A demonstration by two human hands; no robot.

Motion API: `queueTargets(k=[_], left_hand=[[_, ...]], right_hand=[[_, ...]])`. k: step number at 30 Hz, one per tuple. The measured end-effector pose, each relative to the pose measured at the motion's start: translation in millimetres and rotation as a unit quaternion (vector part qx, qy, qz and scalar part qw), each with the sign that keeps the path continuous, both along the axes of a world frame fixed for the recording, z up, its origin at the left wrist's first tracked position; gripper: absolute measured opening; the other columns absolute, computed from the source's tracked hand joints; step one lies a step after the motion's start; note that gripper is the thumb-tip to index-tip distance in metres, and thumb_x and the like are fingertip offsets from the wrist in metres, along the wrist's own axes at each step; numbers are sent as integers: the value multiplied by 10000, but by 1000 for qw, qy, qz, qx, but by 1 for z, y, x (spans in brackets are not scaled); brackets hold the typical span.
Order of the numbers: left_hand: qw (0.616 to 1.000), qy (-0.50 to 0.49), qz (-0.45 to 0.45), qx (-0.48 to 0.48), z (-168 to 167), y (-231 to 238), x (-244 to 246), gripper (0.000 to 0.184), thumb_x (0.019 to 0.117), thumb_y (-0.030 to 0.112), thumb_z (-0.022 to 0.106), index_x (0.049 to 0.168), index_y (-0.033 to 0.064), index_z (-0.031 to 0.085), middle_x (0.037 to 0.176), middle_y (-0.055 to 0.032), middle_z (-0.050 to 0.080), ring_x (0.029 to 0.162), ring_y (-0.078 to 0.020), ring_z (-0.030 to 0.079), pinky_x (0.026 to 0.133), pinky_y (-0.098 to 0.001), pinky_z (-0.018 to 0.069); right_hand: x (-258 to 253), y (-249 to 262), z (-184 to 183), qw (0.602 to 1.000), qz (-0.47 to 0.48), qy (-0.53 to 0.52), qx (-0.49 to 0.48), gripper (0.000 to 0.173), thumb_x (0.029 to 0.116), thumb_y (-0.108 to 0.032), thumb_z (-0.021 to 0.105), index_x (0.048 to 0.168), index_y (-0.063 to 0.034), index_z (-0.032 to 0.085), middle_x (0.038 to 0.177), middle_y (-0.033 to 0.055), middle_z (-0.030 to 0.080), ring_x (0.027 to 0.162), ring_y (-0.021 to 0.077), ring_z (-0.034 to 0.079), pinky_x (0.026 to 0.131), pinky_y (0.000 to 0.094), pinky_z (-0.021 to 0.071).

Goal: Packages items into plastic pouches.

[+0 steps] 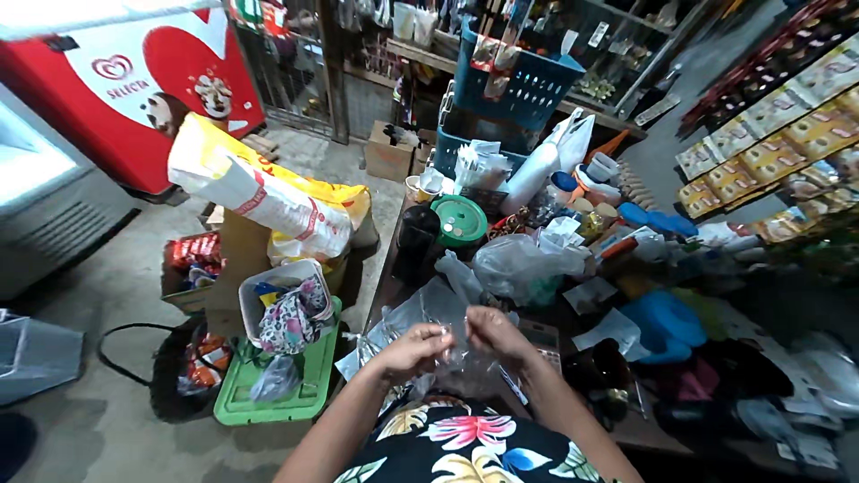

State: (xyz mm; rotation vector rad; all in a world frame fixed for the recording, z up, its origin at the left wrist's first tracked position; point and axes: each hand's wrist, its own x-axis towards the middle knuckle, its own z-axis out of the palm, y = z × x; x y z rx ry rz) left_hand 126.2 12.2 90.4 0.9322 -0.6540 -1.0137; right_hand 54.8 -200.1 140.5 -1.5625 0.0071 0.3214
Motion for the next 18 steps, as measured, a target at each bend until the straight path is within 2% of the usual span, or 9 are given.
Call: queueTargets(k=[3,5,7,9,11,13,14,16,18], left_hand=[[997,67,22,-37,-2,-4,-1,163,982,383,650,1003,234,712,830,155,633,579,67,485,516,-110,407],[988,131,-6,-84,0,-7,-7,201,979,437,662,934,244,696,766,136,645,502,74,476,450,-94,390],[976,168,-41,-131,2,-11,-12,245,997,441,630,883,228,671,718,109,619,461,65,465,405,-93,371],[979,158,-64,-113,3,-16,-18,246,1013,421,614,858,235,654,666,116,594,454,62,462,407,-94,364],[987,110,-83,-79,4,-20,-22,274,1005,473,608,928,219,676,707,102,635,460,73,446,406,-92,333],[989,43,-117,-86,4,-22,-23,340,998,514,597,1102,229,751,929,114,728,575,95,505,493,-92,388],[987,4,-130,-93,6,-21,-23,302,997,483,613,1111,251,769,984,143,741,657,106,558,564,-94,438],[981,-64,-146,-108,12,-16,-24,161,980,404,662,1000,287,770,919,177,741,751,99,638,671,-113,520],[986,-78,-130,-76,18,-7,-25,154,948,449,690,896,316,747,832,199,715,709,104,623,633,-108,509]], right_hand=[[-5,-16,-9,977,201,-48,50,170,916,-381,725,813,-246,717,803,-188,692,713,-90,606,650,143,503],[-9,-18,-19,954,202,-104,197,116,968,-366,687,953,-315,789,1025,-182,738,943,-69,659,831,158,544],[-14,-13,-27,908,159,-133,365,237,1042,-338,569,1100,-269,789,1180,-87,733,1135,58,652,1018,271,509],[-18,-9,-33,855,136,-124,484,270,1065,-315,510,1103,-222,760,1001,-68,757,988,74,704,1004,305,536],[-17,-11,-36,828,138,-112,532,253,1061,-301,507,1096,-202,737,764,-95,701,718,31,679,795,241,574],[-15,-17,-38,860,153,-108,475,247,1062,-344,507,1099,-239,728,703,-127,652,635,3,626,689,210,548],[-15,-19,-34,896,142,-96,411,235,1058,-379,519,1073,-273,729,693,-153,640,613,-24,603,645,182,533],[-18,-22,-15,966,113,-42,228,217,1063,-387,535,969,-264,688,643,-178,622,537,-78,565,536,108,495],[-22,-24,5,986,160,28,41,222,1024,-266,511,897,-132,634,636,-147,596,497,-75,505,476,107,423]])
